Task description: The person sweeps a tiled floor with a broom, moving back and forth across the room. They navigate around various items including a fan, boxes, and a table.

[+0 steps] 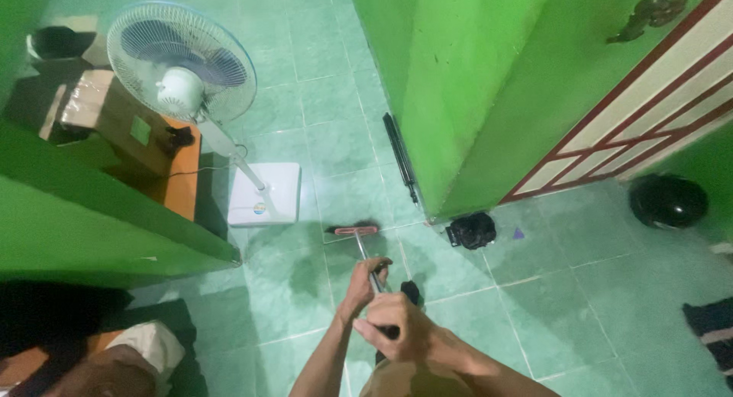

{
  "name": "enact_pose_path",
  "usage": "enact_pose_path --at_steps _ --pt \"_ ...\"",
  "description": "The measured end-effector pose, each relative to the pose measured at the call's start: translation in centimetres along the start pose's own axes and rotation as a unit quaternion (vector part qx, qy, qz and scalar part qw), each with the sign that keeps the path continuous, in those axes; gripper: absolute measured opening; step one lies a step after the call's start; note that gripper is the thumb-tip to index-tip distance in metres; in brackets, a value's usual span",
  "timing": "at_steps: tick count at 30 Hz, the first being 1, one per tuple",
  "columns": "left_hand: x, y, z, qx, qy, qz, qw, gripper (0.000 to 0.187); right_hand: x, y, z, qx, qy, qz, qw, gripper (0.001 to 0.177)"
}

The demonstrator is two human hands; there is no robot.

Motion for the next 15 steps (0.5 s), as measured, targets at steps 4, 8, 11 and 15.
enact_pose_path --at_steps 4,8,11,15 --pt "1.3 0.1 4.8 0.066 0.085 -0.011 0.994 0.031 3.8 -1.3 -0.2 0.029 -0.067 0.017 0.997 0.037" --pt "0.1 2.1 5.9 0.163 0.083 0.025 0.983 0.029 7.4 -2.9 3.4 -0.083 -0.238 0.066 0.965 0.037" --pt "-1.7 3.7 2.0 0.336 0.105 0.037 0.935 0.024 7.5 -5.7 9.5 -0.214 -0.351 0.133 0.902 0.041" --pt "-3.3 4.2 -4.8 0.304 0.057 0.104 0.945 0.018 5.0 -8.4 15.0 -0.387 -0.369 0.168 0.828 0.034"
Point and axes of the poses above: each hand's wrist, its own y-axis away from the middle knuckle, its own x-axis out of the back of the hand, z = x × y, the point moved 1 cm from there along -y, towards the middle knuckle, and after that the axes turned 15 degrees about -z, right-handed, at the moved point
